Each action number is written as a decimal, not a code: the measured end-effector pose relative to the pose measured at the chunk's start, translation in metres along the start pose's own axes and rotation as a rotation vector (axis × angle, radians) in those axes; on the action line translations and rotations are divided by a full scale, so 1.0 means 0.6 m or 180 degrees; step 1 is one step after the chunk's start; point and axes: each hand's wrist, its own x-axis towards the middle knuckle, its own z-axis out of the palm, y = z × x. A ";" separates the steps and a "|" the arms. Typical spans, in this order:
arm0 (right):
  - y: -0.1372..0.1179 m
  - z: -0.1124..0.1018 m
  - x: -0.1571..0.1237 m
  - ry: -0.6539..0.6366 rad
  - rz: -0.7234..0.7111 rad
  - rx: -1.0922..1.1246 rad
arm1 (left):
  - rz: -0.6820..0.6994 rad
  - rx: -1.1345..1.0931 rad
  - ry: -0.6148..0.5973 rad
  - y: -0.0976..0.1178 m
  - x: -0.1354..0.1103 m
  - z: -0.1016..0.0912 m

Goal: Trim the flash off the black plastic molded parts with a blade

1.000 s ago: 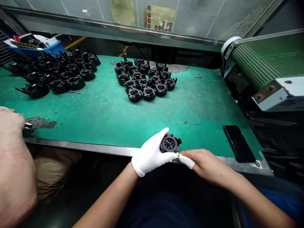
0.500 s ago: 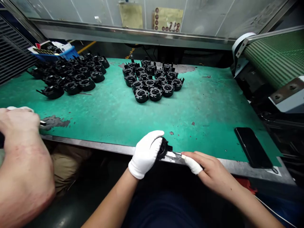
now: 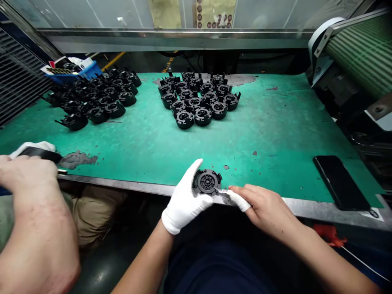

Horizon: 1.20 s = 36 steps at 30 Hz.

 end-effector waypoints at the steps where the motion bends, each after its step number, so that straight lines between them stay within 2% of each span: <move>1: 0.000 -0.005 0.006 -0.0048 -0.0021 -0.0212 | -0.0039 0.0189 -0.0087 0.003 0.001 0.001; 3: 0.001 -0.014 0.019 -0.0107 -0.0026 -0.0615 | -0.0075 0.0573 -0.0057 0.004 0.004 0.007; 6: 0.004 -0.024 0.034 -0.0106 0.0060 -0.0978 | 0.0100 0.0861 0.0188 -0.002 0.007 0.020; 13: 0.005 -0.023 0.029 -0.0110 0.0062 -0.0891 | 0.0235 0.1132 0.0618 -0.008 -0.001 0.044; 20: -0.007 -0.020 0.035 0.0024 0.0304 -0.0969 | 0.0265 0.1309 0.1077 -0.008 -0.006 0.077; 26: -0.008 -0.009 0.028 0.0071 0.0264 -0.0679 | 0.0276 0.1301 0.1192 -0.006 -0.008 0.088; 36: -0.034 -0.004 0.031 0.0267 0.0432 -0.1212 | 0.0235 0.1265 0.1354 -0.001 -0.012 0.101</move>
